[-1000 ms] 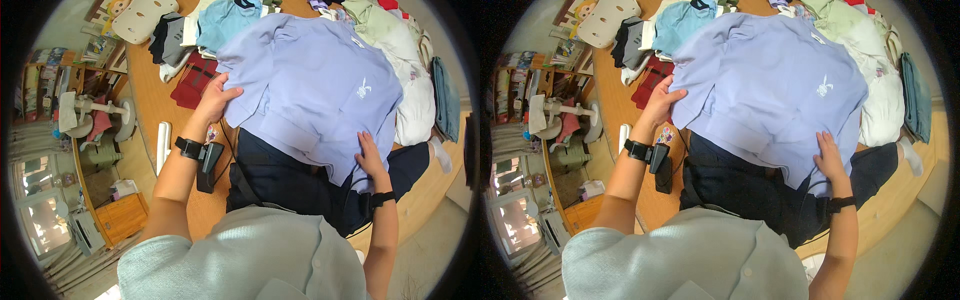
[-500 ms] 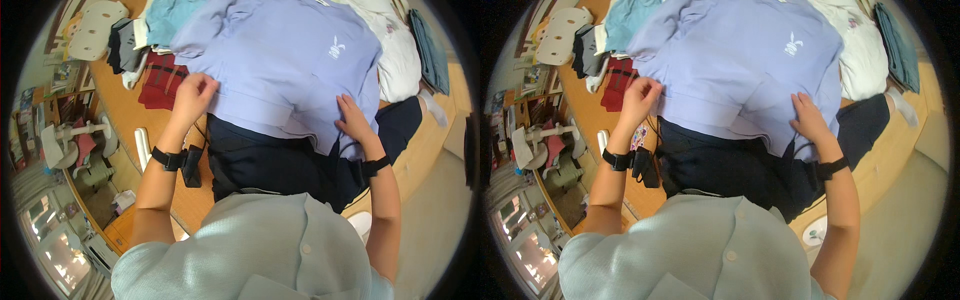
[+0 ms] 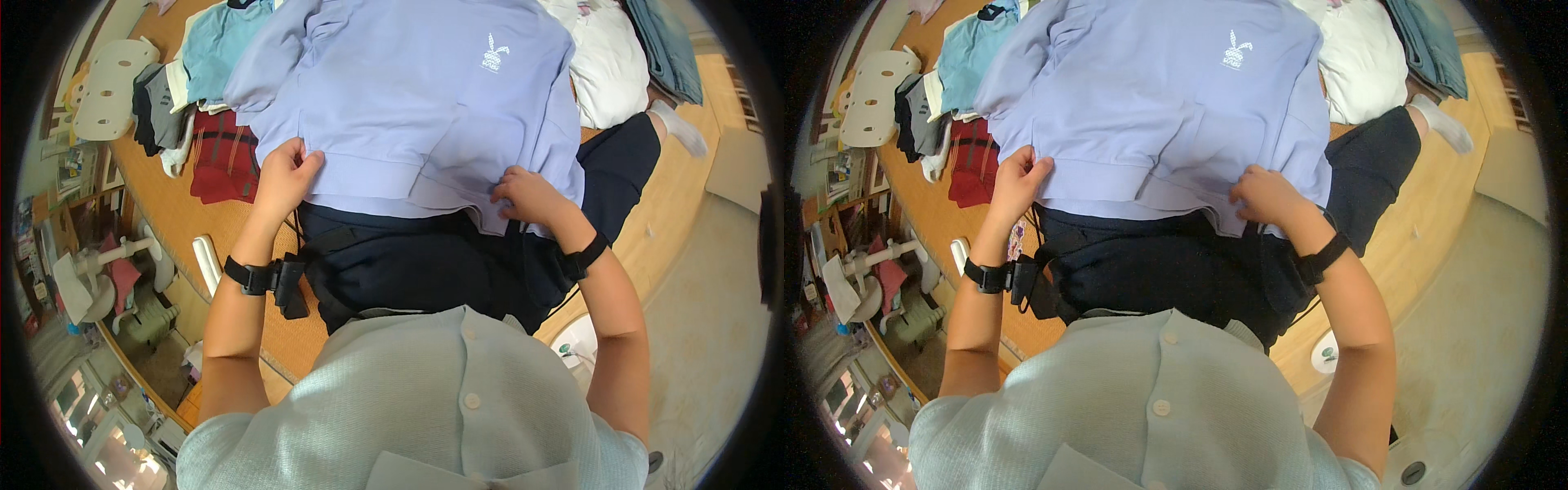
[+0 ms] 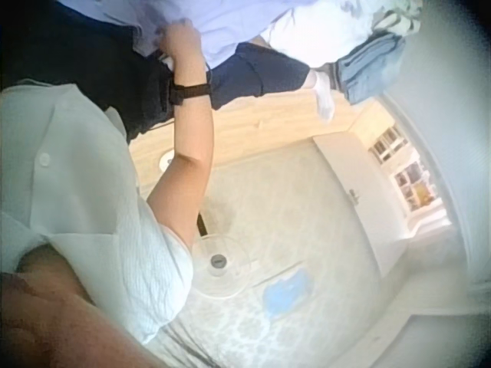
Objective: The person sorts through a pile of clothes, picks up a light purple sweatshirt, and uses a lint roller on its surface. They then hold the garment close to remove loose threads by hand before folding it.
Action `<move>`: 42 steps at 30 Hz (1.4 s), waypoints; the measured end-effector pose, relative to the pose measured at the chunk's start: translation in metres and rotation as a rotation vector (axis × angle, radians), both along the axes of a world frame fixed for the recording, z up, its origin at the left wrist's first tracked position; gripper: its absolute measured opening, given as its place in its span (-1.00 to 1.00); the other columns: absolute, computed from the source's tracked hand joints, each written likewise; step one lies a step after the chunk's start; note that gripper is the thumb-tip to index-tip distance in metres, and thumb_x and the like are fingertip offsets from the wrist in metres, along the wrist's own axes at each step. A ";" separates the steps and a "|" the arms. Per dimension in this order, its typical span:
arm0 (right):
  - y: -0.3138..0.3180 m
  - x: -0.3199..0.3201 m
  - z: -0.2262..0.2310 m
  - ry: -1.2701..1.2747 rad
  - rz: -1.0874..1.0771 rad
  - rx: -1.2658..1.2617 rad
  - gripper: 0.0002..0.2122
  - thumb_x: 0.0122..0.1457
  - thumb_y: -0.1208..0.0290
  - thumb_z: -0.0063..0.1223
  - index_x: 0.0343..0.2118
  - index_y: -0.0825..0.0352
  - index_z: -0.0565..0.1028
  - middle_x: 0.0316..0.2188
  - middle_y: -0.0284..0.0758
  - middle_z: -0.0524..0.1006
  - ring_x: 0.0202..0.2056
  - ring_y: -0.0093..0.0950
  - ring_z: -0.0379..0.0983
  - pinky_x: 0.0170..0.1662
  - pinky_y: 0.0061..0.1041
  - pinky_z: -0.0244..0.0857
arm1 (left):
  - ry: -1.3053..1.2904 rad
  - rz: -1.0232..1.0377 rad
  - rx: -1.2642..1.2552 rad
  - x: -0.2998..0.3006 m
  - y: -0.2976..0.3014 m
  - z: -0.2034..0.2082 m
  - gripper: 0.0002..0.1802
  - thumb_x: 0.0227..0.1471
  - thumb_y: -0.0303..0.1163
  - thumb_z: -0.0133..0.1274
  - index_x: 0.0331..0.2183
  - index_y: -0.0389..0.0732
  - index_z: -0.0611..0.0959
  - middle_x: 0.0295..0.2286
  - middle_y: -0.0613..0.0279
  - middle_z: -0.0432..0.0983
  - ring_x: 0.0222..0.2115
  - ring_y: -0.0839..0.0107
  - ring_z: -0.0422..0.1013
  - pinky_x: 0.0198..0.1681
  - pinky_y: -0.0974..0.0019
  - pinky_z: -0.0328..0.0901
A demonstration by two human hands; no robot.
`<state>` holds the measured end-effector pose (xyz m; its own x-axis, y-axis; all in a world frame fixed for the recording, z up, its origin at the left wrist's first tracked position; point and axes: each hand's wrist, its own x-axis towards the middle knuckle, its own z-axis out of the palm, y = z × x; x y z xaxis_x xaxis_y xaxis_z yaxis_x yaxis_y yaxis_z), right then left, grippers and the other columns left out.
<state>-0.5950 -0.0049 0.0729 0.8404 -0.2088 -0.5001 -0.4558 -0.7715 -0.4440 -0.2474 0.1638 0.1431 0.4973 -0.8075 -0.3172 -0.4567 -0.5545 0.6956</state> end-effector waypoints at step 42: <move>-0.041 0.058 -0.027 -0.415 -0.432 0.244 -0.62 -0.04 0.32 0.11 -0.11 0.21 0.39 -0.30 -0.19 0.37 -0.26 -0.23 0.37 -0.20 -0.37 0.26 | 0.497 0.213 0.101 0.074 -0.016 0.003 -0.94 -0.33 -0.55 -0.05 -0.64 -0.23 0.52 -0.67 0.50 0.33 -0.67 0.64 0.22 -0.61 0.56 0.09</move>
